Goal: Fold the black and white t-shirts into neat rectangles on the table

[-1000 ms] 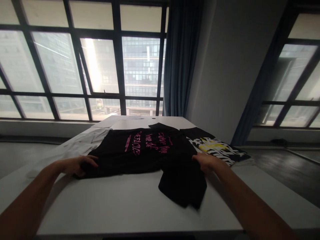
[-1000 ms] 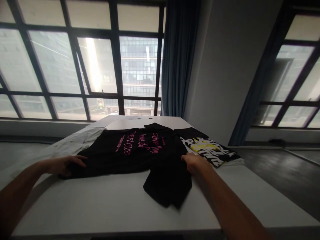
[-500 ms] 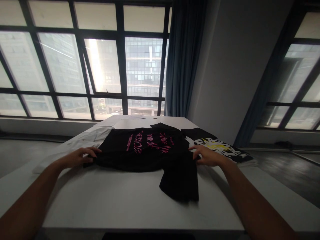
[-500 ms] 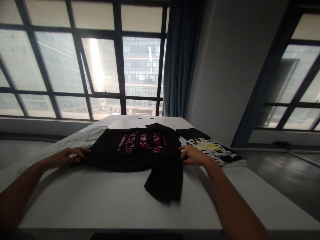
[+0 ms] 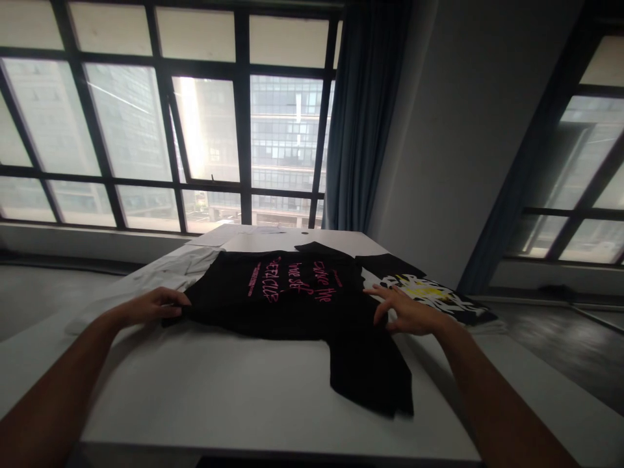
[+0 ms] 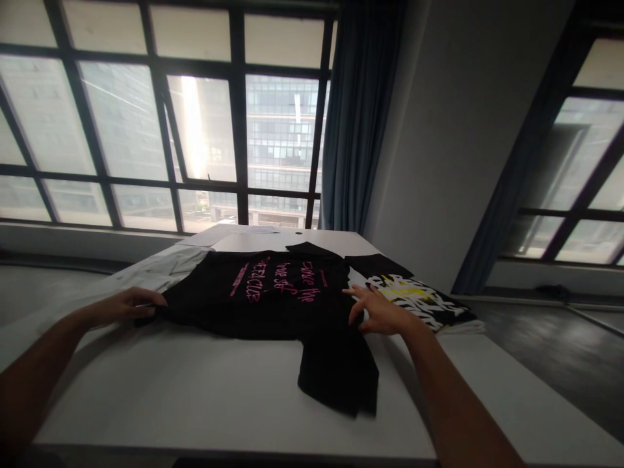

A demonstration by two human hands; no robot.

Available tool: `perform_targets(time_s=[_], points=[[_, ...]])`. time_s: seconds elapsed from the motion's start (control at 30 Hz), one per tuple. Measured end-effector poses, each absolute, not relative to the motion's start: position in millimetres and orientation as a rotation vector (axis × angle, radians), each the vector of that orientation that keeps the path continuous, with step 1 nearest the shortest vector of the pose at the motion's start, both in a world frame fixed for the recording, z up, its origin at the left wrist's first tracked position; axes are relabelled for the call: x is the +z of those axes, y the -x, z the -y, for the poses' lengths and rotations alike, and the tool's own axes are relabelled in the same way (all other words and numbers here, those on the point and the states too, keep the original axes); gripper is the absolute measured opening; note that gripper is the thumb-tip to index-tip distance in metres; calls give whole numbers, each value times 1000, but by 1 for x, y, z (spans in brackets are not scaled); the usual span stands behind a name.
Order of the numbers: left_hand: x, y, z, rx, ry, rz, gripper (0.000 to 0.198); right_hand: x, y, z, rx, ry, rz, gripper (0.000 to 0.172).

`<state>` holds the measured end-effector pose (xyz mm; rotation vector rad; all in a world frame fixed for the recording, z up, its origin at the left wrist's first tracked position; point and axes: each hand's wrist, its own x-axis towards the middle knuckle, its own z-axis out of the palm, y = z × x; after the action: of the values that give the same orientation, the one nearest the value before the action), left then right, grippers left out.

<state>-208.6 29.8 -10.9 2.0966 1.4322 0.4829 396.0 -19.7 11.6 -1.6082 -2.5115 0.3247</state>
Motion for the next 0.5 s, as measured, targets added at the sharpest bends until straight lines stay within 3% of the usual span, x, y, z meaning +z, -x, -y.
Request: perform_targets(time_s=[0.23,0.33,0.5], points=[[-15,200,-37,641,-2080,-1472,51,21,-412,10,521,1183,2294,36],[-15,195,-38,681,-2056,-1443,50,16,-416,8,733,1295,2286,40],[-12,200,-33,461,-1995,-1423,43,-3,-435,1,1095,1574,2314,31]])
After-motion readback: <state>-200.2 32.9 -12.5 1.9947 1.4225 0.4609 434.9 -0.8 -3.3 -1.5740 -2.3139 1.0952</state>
